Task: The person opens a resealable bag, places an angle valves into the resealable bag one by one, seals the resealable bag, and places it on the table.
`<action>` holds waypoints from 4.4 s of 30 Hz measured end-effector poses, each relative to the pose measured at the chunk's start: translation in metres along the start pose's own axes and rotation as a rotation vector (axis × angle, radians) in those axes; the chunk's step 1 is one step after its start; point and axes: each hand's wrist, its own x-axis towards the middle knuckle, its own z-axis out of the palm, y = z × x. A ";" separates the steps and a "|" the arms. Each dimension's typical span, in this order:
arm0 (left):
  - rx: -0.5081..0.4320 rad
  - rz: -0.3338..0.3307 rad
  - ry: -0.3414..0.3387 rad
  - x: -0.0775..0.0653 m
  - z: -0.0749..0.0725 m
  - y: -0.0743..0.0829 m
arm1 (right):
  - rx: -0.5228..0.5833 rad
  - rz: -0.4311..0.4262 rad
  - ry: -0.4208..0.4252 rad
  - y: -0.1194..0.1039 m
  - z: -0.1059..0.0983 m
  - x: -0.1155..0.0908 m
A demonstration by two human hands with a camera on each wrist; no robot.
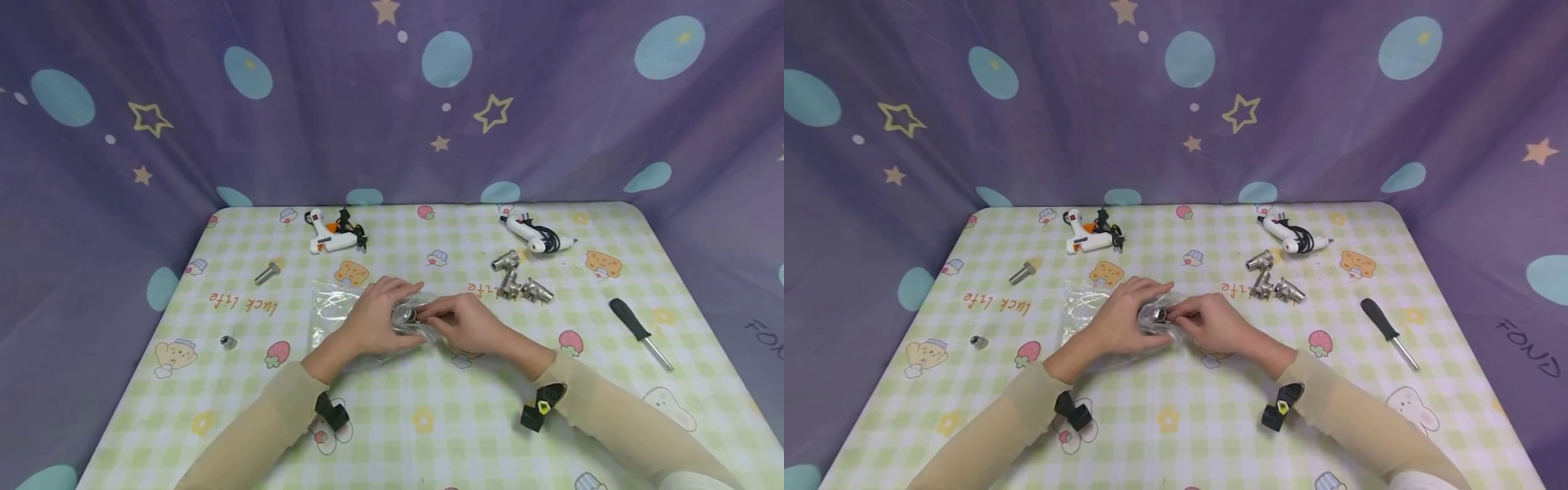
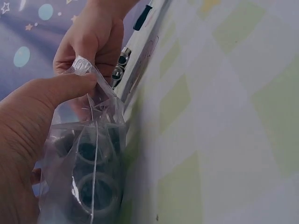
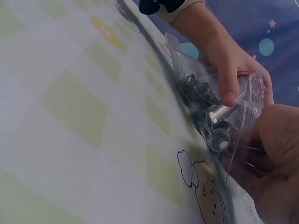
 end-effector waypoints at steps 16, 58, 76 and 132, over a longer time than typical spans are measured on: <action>-0.015 -0.023 -0.002 -0.001 -0.005 0.001 | -0.046 0.122 0.110 0.009 -0.051 -0.010; -0.031 -0.023 -0.019 -0.015 -0.005 -0.006 | -0.456 0.229 0.161 0.052 -0.103 -0.042; -0.006 -0.011 -0.012 -0.014 -0.001 -0.008 | -0.125 0.086 0.096 -0.007 -0.063 -0.019; 0.006 -0.047 -0.017 -0.011 -0.001 -0.001 | -0.437 0.258 0.176 0.030 -0.125 -0.064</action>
